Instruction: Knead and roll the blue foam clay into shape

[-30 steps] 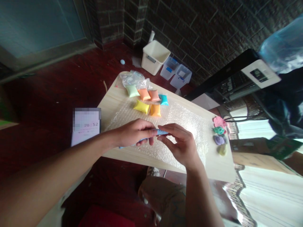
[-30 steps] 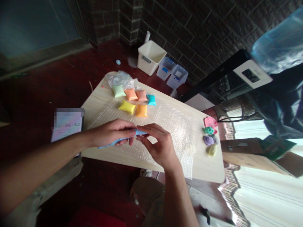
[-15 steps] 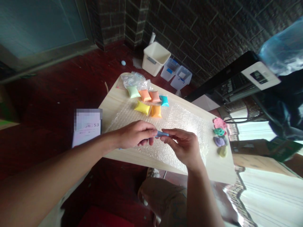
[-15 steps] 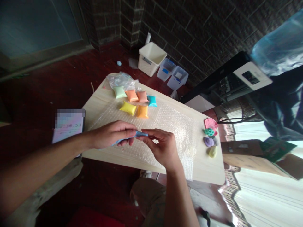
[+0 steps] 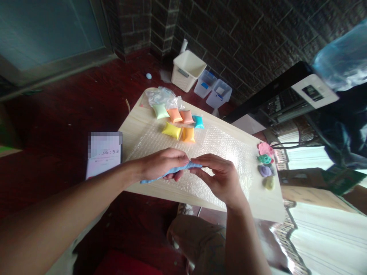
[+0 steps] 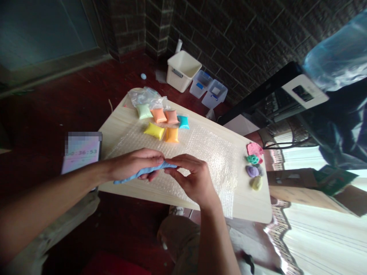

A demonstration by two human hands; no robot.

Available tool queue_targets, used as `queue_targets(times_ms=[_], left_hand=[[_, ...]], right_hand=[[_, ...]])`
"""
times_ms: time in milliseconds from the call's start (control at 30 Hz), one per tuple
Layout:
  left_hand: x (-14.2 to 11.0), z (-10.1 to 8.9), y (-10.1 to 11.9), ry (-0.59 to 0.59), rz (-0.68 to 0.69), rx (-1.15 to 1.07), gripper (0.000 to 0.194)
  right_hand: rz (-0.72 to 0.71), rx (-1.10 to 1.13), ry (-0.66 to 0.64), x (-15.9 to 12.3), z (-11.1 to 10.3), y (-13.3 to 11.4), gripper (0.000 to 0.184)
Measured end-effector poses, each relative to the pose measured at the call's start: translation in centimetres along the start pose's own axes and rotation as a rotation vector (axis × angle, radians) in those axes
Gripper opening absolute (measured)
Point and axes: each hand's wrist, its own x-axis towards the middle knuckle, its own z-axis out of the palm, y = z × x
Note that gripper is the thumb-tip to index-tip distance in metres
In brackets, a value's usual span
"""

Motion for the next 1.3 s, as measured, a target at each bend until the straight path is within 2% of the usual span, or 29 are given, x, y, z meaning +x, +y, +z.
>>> queue_targets(times_ms=[100, 167, 300, 433, 533, 700, 833, 933, 1033, 1133, 1300], left_hand=[[-0.2, 0.2, 0.2, -0.021, -0.015, -0.067, 0.031], [-0.2, 0.2, 0.1, -0.015, 0.011, -0.076, 0.027], [-0.1, 0.1, -0.2, -0.006, 0.048, -0.021, 0.027], [0.1, 0.2, -0.1, -0.015, 0.081, -0.013, 0.028], [0.3, 0.1, -0.2, -0.01, 0.08, -0.038, 0.029], [0.4, -0.3, -0.7, -0.02, 0.093, 0.013, 0.03], [0.6, -0.4, -0.9, -0.004, 0.124, 0.016, 0.027], [0.7, -0.4, -1.0, -0.003, 0.137, -0.034, 0.026], [0.8, -0.4, -1.0, -0.008, 0.142, -0.029, 0.03], [0.6, -0.5, -0.9, -0.011, 0.142, 0.041, 0.031], [0.4, -0.6, -0.7, -0.052, 0.109, 0.002, 0.024]], right_hand=[[0.028, -0.04, 0.002, 0.1, -0.1, -0.3, 0.013], [0.035, -0.044, 0.005, 0.1, -0.1, -0.3, 0.017], [-0.043, -0.014, -0.025, 0.1, -0.1, -0.2, 0.03], [-0.022, -0.045, -0.018, 0.1, -0.1, -0.3, 0.017], [0.009, -0.067, 0.018, 0.0, -0.2, -0.2, 0.014], [-0.062, -0.032, 0.003, 0.1, -0.2, 0.0, 0.03], [-0.046, -0.023, -0.002, 0.1, -0.1, -0.1, 0.017], [-0.002, -0.034, 0.031, 0.0, -0.1, 0.2, 0.014], [0.022, -0.007, 0.051, 0.0, -0.1, 0.5, 0.022], [-0.024, 0.027, 0.014, 0.1, -0.2, 0.5, 0.036], [-0.02, 0.02, -0.033, 0.0, -0.3, 0.2, 0.023]])
